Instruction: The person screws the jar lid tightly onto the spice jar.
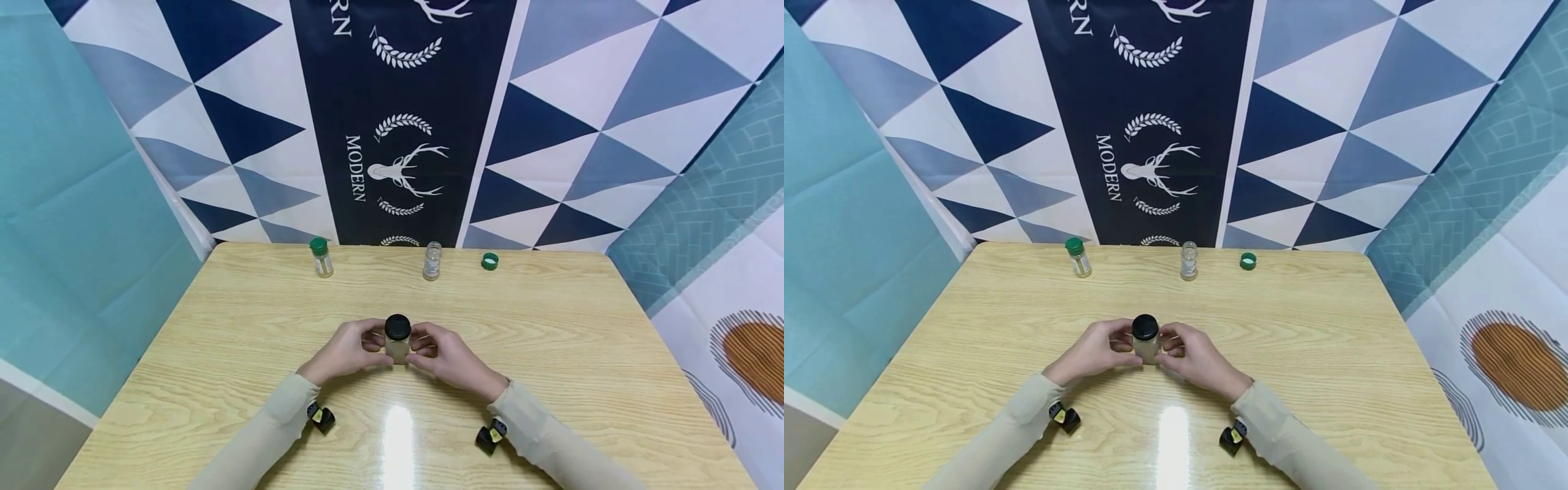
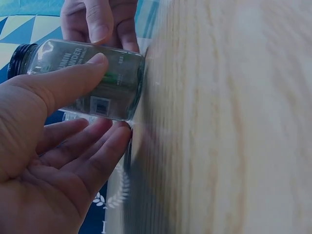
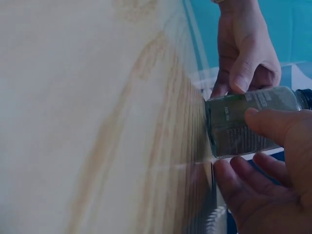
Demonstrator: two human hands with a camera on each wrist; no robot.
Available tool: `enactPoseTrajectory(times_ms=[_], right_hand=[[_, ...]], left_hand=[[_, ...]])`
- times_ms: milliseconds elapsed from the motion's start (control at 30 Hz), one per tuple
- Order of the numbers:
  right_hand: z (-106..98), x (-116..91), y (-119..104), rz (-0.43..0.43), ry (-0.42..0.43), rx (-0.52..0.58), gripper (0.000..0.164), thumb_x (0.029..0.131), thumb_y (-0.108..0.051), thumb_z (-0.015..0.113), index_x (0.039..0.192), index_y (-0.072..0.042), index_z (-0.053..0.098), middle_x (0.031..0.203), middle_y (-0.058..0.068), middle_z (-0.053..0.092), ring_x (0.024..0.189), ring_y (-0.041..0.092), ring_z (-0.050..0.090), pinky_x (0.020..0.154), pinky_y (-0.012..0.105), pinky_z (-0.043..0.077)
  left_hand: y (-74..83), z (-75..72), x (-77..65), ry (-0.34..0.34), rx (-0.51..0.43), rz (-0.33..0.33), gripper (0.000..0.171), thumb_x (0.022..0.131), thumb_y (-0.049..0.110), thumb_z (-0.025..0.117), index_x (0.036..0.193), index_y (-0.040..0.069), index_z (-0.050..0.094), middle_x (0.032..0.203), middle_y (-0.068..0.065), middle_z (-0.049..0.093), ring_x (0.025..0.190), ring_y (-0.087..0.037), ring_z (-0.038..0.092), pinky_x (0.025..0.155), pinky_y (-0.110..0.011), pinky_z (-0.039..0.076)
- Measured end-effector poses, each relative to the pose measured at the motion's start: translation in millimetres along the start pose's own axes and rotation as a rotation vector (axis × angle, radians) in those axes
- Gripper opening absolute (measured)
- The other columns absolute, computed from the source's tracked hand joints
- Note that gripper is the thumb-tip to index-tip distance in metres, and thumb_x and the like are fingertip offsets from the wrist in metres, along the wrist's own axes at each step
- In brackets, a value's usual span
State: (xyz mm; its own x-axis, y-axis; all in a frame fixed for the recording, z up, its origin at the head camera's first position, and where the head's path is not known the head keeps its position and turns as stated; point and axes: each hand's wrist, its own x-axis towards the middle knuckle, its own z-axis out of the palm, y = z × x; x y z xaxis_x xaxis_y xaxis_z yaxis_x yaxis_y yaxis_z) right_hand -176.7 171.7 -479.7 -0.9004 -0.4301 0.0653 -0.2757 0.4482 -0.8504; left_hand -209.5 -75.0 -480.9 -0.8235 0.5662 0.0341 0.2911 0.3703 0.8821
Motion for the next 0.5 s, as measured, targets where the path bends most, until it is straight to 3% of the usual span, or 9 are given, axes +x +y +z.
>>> enactPoseTrajectory(times_ms=[167,333,500], right_hand=[[1.1,-0.1,-2.3,0.030,0.019,-0.034,0.038,0.095,-0.016,0.077,0.127,-0.004,0.062,0.109,0.005,0.070,0.096,0.013,0.068,0.083,0.024,0.060],[1.2,0.3,-2.9,0.037,0.017,-0.036,0.035,0.095,-0.017,0.076,0.125,-0.003,0.062,0.108,0.005,0.071,0.096,0.013,0.067,0.082,0.023,0.060],[1.9,2.7,-4.4,0.028,0.019,-0.045,0.035,0.095,-0.016,0.076,0.124,-0.001,0.063,0.108,0.006,0.072,0.096,0.014,0.068,0.083,0.023,0.060]], left_hand=[[-1.0,-2.5,-5.2,0.034,-0.016,-0.026,0.050,0.083,0.017,0.088,0.127,0.005,0.068,0.114,-0.009,0.074,0.104,-0.021,0.073,0.089,-0.026,0.061],[-4.3,-4.0,-7.3,0.047,0.024,-0.010,0.033,0.087,0.021,0.085,0.116,0.009,0.074,0.110,-0.005,0.076,0.099,-0.016,0.073,0.086,-0.024,0.061],[-5.7,-5.6,-7.6,0.051,0.038,0.012,0.030,0.089,0.022,0.083,0.115,0.008,0.075,0.108,-0.005,0.077,0.095,-0.014,0.073,0.083,-0.022,0.060]])
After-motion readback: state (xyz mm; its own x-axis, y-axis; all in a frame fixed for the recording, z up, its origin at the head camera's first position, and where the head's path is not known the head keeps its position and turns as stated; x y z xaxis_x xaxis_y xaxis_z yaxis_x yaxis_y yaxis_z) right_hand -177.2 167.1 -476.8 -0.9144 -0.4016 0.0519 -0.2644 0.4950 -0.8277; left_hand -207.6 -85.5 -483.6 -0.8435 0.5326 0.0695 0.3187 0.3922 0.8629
